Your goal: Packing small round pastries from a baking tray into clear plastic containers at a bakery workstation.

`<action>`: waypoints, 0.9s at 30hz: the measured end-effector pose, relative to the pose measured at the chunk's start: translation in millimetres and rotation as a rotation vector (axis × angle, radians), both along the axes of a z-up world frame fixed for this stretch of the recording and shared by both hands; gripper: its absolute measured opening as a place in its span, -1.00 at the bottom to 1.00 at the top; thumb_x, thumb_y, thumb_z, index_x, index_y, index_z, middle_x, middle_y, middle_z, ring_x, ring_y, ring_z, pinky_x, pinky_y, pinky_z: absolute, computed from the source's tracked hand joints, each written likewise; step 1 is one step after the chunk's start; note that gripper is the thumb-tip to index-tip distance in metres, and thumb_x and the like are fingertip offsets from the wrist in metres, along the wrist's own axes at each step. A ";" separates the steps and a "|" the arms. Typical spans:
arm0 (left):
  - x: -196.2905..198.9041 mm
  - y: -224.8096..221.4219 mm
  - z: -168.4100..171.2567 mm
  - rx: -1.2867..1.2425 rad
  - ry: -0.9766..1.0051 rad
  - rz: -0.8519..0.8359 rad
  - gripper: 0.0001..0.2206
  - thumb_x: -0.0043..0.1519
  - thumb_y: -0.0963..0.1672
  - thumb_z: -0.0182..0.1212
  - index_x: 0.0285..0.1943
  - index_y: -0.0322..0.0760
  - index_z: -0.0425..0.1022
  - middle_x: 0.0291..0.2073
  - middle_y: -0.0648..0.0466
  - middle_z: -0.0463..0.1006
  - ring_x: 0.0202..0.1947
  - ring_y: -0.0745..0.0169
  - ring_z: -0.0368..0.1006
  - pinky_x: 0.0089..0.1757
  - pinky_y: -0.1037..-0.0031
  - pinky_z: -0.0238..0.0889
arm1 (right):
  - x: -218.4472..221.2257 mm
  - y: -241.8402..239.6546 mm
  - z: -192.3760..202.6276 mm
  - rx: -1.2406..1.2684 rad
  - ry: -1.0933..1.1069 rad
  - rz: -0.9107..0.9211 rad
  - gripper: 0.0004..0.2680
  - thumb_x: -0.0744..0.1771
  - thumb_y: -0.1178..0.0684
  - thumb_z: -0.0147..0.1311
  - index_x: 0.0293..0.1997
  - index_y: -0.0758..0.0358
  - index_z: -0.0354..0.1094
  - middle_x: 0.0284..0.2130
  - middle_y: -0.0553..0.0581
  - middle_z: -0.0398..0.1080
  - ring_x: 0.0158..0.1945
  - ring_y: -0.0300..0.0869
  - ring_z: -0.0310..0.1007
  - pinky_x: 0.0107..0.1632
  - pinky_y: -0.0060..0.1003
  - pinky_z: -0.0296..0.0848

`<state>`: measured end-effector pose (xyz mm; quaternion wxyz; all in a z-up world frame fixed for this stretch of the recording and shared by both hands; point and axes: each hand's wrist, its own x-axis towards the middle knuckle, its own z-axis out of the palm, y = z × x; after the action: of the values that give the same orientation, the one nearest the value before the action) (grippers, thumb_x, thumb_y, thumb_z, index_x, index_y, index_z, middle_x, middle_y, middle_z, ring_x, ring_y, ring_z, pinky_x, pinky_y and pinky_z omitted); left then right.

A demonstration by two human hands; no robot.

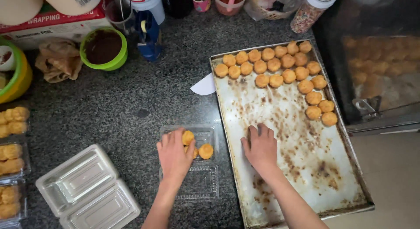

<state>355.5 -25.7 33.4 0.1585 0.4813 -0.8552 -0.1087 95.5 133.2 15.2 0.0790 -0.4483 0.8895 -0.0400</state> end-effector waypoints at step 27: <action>-322.3 -42.0 18.0 -0.086 -0.011 -0.564 -0.47 0.19 -0.10 0.55 0.39 -0.11 0.55 0.19 -0.06 0.60 0.18 -0.09 0.44 0.12 0.10 0.28 | -228.0 97.0 16.4 -0.567 -0.004 -0.389 -0.72 0.42 0.04 0.27 0.32 0.08 0.53 0.13 0.15 0.45 0.24 0.21 0.58 0.20 0.09 0.57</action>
<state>33.2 -67.7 51.4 0.1378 0.2178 -0.9600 -0.1093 -132.5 230.2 31.7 -0.0559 -0.2742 0.9117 -0.3009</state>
